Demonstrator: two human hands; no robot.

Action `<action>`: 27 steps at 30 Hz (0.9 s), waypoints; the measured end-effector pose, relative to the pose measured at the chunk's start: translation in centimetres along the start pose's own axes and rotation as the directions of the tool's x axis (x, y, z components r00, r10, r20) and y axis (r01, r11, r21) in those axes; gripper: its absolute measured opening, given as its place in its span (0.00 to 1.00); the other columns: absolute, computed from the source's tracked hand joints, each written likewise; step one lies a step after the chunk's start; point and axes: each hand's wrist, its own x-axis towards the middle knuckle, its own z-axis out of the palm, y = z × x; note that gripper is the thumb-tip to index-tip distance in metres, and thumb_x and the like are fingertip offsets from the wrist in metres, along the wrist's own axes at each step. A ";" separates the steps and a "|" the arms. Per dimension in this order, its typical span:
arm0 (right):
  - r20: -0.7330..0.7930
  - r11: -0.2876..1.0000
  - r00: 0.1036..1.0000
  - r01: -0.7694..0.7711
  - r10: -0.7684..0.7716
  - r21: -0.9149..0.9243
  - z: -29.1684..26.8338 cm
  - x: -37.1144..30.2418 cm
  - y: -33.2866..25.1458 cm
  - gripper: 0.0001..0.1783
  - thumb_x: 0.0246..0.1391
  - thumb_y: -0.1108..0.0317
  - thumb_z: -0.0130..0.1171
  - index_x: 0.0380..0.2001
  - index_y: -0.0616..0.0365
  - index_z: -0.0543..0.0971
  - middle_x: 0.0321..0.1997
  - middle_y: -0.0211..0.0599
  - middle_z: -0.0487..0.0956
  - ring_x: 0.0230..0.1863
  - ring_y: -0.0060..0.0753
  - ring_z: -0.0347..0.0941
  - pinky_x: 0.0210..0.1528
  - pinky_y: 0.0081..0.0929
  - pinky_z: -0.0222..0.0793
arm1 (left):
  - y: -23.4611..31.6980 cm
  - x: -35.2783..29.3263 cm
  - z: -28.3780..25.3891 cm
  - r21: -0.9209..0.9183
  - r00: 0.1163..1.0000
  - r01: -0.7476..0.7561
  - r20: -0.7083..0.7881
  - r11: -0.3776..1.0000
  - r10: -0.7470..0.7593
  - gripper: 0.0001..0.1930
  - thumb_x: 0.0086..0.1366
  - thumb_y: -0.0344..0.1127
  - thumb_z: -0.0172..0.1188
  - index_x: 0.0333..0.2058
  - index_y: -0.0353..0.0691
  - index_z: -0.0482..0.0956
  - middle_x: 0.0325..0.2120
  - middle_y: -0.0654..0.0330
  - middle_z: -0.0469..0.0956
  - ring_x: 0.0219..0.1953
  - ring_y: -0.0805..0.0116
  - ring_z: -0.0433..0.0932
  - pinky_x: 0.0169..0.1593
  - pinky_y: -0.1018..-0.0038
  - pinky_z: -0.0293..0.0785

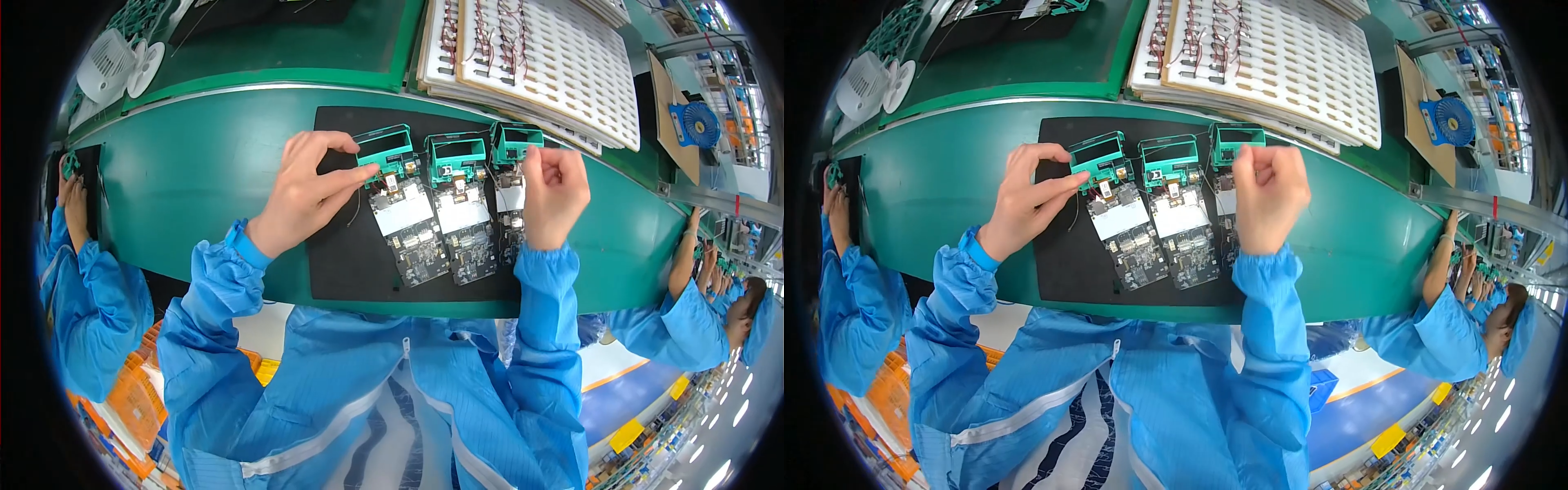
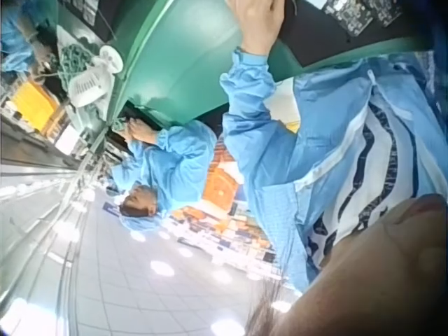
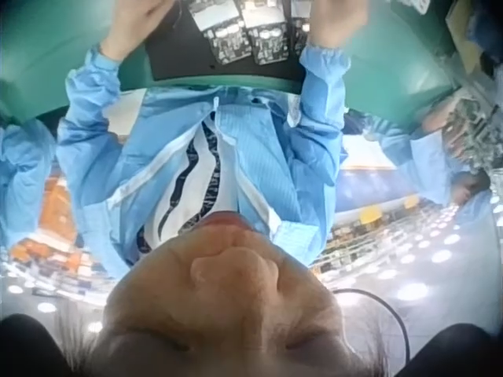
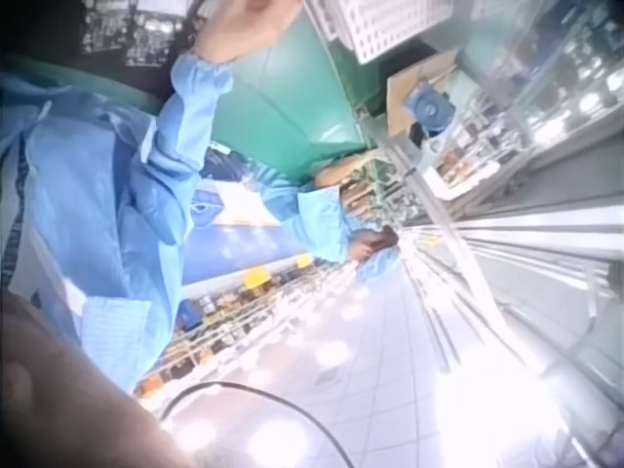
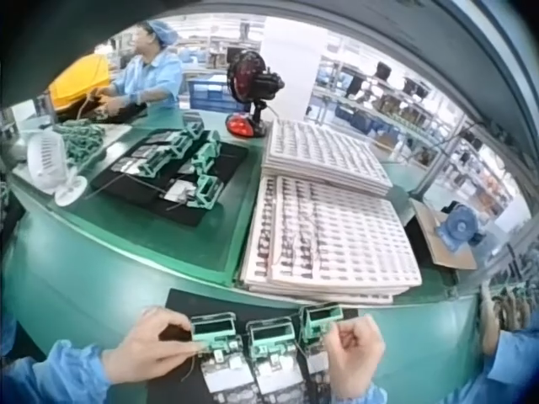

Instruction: The person installs small electronic components onto circuit boards by hand and slides the assembled boards along the assembly line.

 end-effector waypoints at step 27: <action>0.340 0.976 0.936 -0.151 0.091 0.154 2.2 -2.9 -4.7 0.03 0.51 0.76 0.68 0.29 0.62 0.82 0.30 0.35 0.78 0.26 0.25 0.76 0.26 0.23 0.70 | -2.5 1.4 -1.3 0.036 0.938 -0.333 0.113 0.942 0.327 0.14 0.46 0.22 0.69 0.34 0.35 0.79 0.34 0.56 0.77 0.37 0.56 0.77 0.47 0.62 0.77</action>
